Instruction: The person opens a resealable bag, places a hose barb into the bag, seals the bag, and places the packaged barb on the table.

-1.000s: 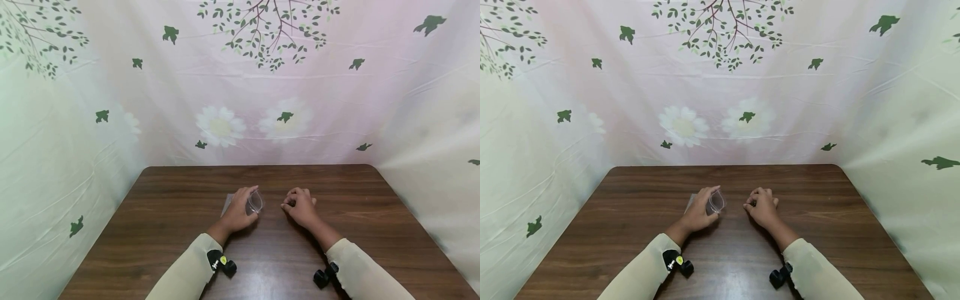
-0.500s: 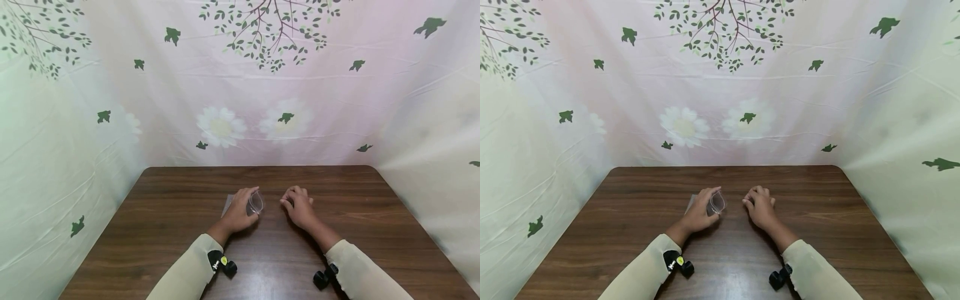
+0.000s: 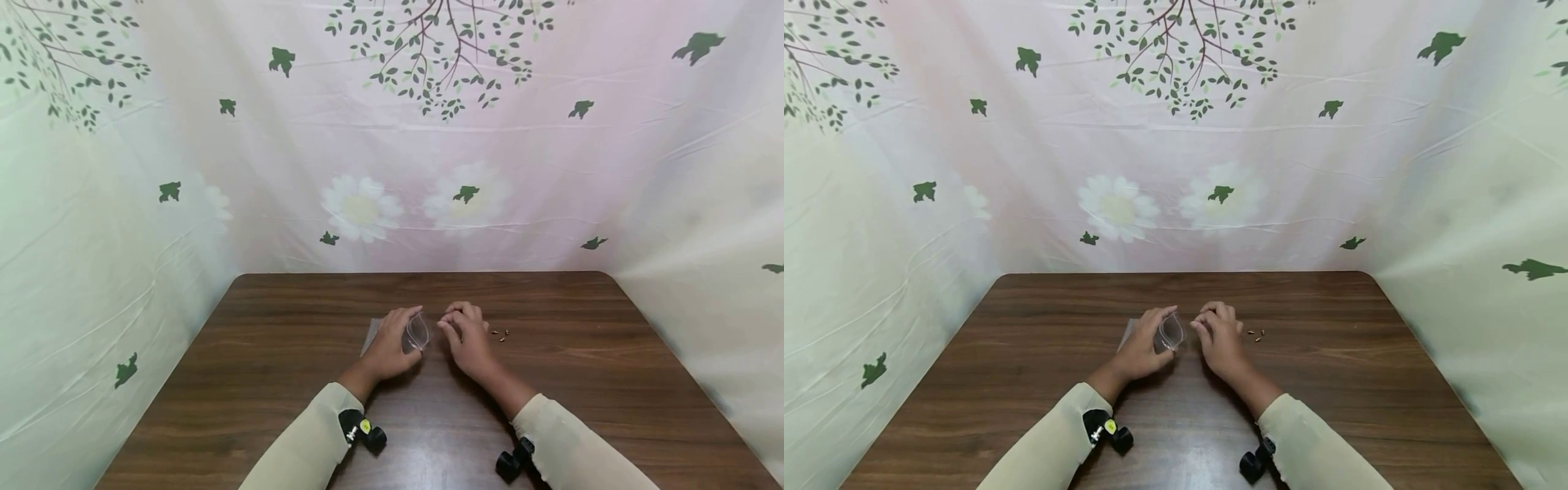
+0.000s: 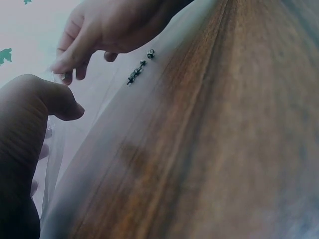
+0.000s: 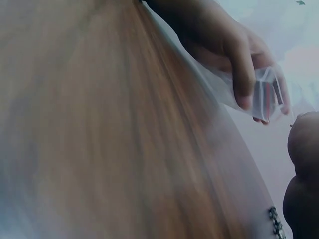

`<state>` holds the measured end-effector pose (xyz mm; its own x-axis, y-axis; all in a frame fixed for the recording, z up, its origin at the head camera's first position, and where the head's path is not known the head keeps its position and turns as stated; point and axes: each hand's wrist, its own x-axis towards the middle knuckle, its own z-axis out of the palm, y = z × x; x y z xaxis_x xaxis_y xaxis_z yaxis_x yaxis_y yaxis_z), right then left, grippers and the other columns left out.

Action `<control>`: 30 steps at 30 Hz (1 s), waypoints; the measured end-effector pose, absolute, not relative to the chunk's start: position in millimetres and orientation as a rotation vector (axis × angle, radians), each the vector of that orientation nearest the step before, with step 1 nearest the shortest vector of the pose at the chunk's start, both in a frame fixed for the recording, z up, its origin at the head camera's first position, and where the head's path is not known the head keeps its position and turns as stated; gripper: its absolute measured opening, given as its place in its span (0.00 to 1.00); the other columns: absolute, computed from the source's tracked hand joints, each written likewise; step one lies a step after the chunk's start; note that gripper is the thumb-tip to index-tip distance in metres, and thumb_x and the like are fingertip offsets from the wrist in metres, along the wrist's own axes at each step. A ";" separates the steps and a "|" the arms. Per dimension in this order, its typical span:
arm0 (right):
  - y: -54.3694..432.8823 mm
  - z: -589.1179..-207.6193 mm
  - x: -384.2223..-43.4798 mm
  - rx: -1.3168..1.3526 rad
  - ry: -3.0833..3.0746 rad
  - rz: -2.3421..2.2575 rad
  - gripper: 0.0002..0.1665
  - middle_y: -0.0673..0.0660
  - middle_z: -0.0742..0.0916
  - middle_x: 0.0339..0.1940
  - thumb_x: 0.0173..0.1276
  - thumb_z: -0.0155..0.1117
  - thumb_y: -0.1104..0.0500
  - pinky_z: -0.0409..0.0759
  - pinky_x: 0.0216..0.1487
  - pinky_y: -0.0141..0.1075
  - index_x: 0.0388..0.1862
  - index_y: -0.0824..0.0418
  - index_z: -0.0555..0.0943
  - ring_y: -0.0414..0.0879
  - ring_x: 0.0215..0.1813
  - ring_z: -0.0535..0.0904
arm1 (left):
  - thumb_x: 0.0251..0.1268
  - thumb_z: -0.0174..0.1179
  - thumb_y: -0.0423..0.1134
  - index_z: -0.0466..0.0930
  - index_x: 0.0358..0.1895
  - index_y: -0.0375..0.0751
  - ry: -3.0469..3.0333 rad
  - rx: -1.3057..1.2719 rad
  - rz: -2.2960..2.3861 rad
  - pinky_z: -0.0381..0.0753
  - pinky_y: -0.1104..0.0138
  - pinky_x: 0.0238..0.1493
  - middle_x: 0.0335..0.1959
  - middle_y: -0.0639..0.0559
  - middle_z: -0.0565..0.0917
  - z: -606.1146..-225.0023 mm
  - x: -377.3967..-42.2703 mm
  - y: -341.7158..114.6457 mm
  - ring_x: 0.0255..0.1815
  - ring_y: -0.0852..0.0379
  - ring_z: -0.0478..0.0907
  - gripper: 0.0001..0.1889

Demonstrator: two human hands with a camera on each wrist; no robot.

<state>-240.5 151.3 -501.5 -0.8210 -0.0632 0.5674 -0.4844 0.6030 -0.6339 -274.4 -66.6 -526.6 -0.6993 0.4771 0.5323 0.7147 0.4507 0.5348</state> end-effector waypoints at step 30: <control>175.3 -507.9 -237.1 0.434 -2.312 1.193 0.03 0.71 0.85 0.59 0.72 0.73 0.68 0.55 0.54 0.53 0.42 0.64 0.88 0.64 0.62 0.73 | 0.55 0.72 0.36 0.70 0.79 0.37 -2.515 -0.974 -1.064 0.75 0.42 0.66 0.64 0.46 0.84 -503.1 -257.7 -65.8 0.60 0.49 0.79 0.43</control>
